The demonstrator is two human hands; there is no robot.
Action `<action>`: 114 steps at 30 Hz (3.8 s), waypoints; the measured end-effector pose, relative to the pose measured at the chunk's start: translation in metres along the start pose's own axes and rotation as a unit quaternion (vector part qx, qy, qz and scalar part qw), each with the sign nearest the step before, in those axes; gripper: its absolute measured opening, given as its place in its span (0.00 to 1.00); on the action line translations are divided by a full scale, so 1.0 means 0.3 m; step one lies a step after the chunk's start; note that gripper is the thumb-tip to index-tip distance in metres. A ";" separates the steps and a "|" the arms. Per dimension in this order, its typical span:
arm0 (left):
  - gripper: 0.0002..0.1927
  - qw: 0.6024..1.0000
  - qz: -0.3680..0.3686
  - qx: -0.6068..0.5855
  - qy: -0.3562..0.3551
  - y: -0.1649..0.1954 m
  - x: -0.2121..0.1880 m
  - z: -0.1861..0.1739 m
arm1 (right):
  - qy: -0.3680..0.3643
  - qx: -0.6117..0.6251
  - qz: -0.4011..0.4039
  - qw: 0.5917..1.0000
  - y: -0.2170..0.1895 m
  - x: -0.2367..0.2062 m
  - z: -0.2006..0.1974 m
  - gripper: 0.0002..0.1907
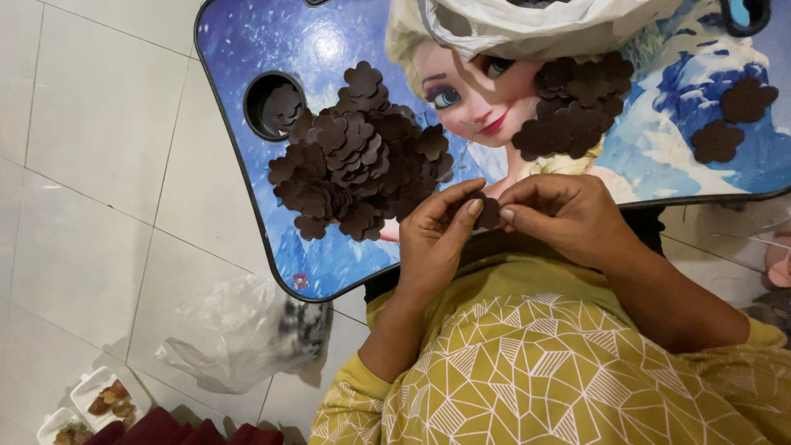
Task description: The person sits on the floor with a cartoon-printed lap tray, folding brown flower-shaped paper cutouts one at a time by hand, creasing each petal piece and placing the folded pieces into piles on the tray alongside a plastic bag of unfolded cutouts.
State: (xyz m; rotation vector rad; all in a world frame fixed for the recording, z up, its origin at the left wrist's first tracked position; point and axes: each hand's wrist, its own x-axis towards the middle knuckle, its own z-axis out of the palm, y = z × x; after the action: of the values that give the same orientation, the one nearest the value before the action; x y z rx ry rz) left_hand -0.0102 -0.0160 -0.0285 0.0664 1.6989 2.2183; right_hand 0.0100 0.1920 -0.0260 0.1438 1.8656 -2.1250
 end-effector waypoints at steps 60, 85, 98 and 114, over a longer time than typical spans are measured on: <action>0.10 0.756 0.337 0.560 0.041 0.122 -0.018 0.064 | 0.096 -0.393 -0.240 0.883 -0.105 -0.004 0.068 0.07; 0.05 0.890 0.224 0.393 0.057 0.137 -0.015 0.060 | 0.094 -0.284 -0.136 0.944 -0.102 -0.019 0.079 0.06; 0.10 0.783 0.337 0.520 0.051 0.126 -0.026 0.063 | 0.094 -0.335 -0.181 0.920 -0.111 -0.022 0.077 0.06; 0.07 0.864 0.274 0.416 0.071 0.117 -0.023 0.082 | 0.098 -0.196 -0.064 0.974 -0.077 -0.019 0.087 0.04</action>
State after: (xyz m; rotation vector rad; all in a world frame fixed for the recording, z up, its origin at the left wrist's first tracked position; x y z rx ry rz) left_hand -0.0063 -0.0032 0.0128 0.6816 2.8847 1.6165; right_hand 0.0120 0.1698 0.0013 0.1509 2.4306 -1.8271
